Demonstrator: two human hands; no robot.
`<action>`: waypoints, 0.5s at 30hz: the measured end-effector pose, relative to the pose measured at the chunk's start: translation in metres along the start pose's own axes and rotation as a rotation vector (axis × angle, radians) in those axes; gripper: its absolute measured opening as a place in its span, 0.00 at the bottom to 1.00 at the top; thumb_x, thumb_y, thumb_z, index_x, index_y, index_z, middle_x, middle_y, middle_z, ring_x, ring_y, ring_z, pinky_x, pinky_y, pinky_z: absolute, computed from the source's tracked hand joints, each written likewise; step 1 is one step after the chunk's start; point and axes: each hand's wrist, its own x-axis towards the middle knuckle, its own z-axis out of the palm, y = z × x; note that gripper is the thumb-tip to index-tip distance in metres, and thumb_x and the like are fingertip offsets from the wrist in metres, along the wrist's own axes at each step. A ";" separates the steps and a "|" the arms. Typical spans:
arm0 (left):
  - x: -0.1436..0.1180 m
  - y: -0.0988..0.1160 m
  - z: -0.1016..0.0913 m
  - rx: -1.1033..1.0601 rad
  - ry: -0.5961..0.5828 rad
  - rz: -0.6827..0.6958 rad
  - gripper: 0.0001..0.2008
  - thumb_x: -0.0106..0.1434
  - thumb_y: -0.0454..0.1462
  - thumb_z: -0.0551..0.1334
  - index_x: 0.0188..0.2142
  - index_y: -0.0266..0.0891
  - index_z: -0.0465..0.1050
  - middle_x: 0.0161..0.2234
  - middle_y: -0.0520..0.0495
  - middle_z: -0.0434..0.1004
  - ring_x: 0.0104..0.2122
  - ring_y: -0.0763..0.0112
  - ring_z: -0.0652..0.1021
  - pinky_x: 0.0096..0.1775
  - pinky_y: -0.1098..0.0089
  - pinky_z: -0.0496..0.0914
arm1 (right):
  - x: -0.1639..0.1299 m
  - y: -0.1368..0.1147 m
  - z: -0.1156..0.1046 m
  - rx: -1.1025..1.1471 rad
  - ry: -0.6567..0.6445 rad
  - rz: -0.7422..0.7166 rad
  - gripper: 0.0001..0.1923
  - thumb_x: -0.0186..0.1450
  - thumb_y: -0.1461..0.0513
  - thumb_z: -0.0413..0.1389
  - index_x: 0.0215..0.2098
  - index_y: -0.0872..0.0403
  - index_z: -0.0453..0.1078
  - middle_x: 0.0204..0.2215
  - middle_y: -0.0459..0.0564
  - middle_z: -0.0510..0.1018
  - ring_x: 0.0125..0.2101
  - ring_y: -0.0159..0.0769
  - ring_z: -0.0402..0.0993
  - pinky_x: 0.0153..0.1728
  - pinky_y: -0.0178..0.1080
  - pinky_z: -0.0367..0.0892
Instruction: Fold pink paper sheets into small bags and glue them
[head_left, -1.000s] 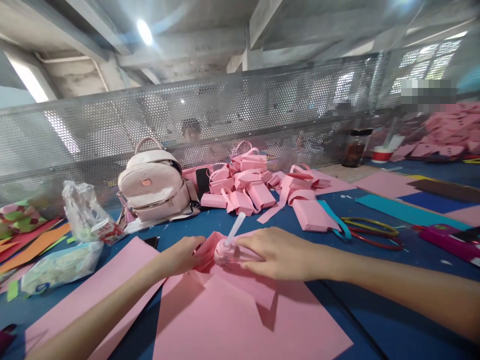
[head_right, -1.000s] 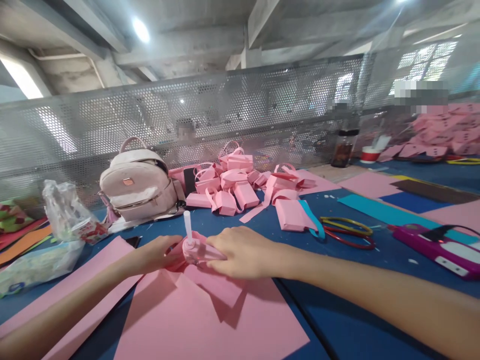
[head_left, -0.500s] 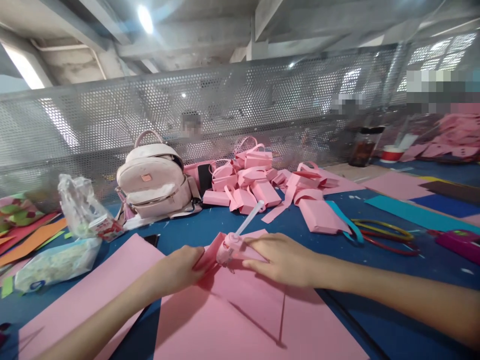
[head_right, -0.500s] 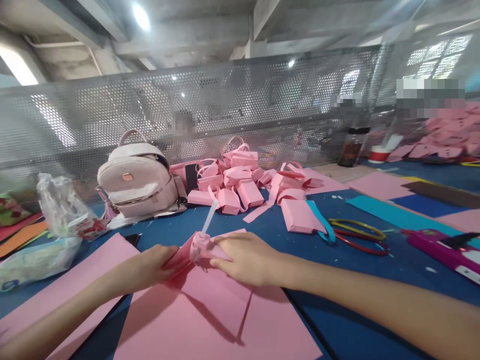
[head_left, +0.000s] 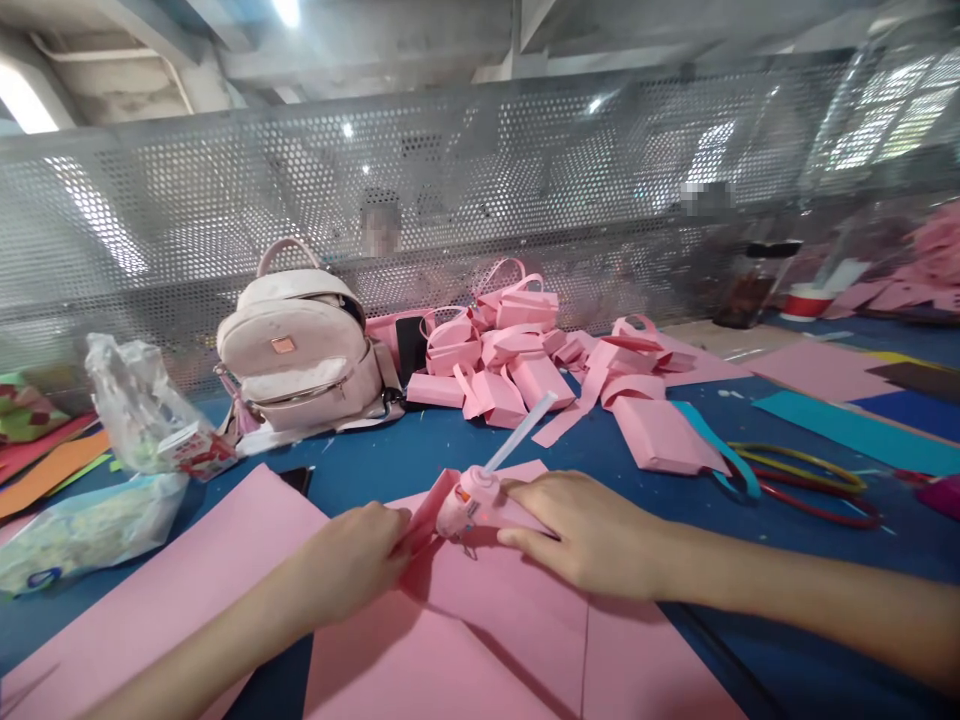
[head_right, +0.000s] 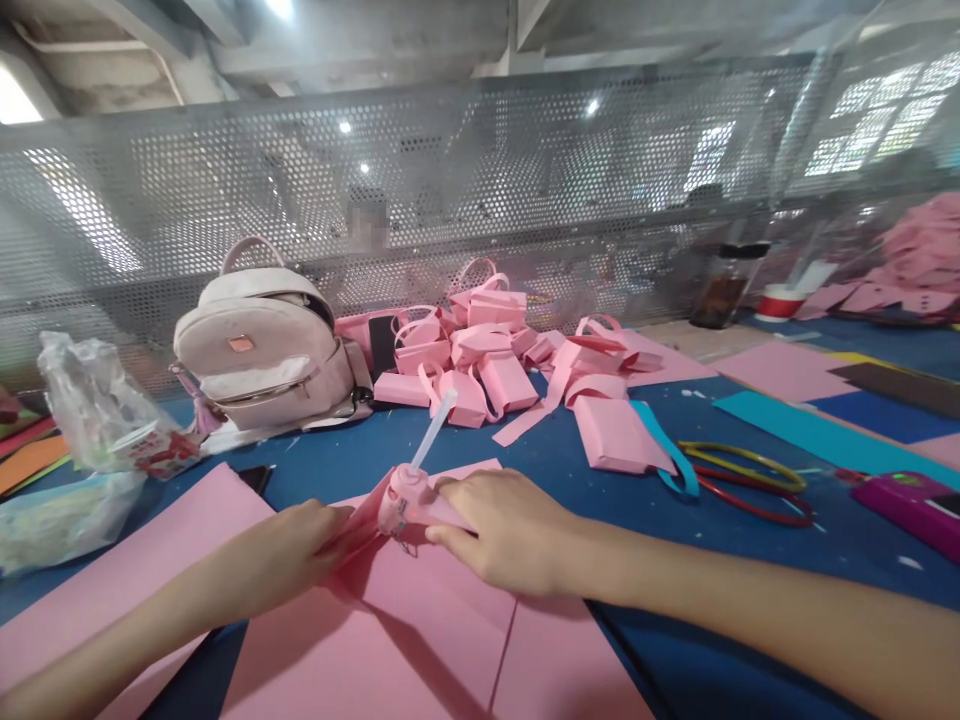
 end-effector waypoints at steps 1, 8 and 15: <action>0.000 -0.001 0.000 0.005 -0.002 -0.006 0.13 0.70 0.39 0.49 0.31 0.41 0.66 0.31 0.47 0.72 0.27 0.67 0.70 0.28 0.67 0.53 | 0.000 0.001 -0.001 0.004 0.005 -0.003 0.17 0.72 0.56 0.48 0.48 0.54 0.76 0.48 0.58 0.83 0.46 0.52 0.80 0.47 0.46 0.68; 0.004 -0.004 -0.001 -0.056 -0.009 0.001 0.16 0.70 0.42 0.50 0.27 0.41 0.64 0.28 0.48 0.70 0.27 0.66 0.71 0.28 0.68 0.53 | -0.005 0.000 -0.008 0.082 -0.018 -0.040 0.18 0.72 0.56 0.49 0.53 0.54 0.74 0.54 0.58 0.80 0.51 0.51 0.77 0.50 0.45 0.67; 0.006 -0.009 0.003 -0.109 0.007 0.040 0.12 0.68 0.38 0.52 0.27 0.41 0.65 0.29 0.47 0.72 0.30 0.64 0.74 0.29 0.70 0.58 | -0.001 -0.010 0.003 0.075 -0.102 -0.057 0.18 0.73 0.55 0.46 0.52 0.53 0.74 0.50 0.59 0.81 0.49 0.54 0.78 0.49 0.49 0.68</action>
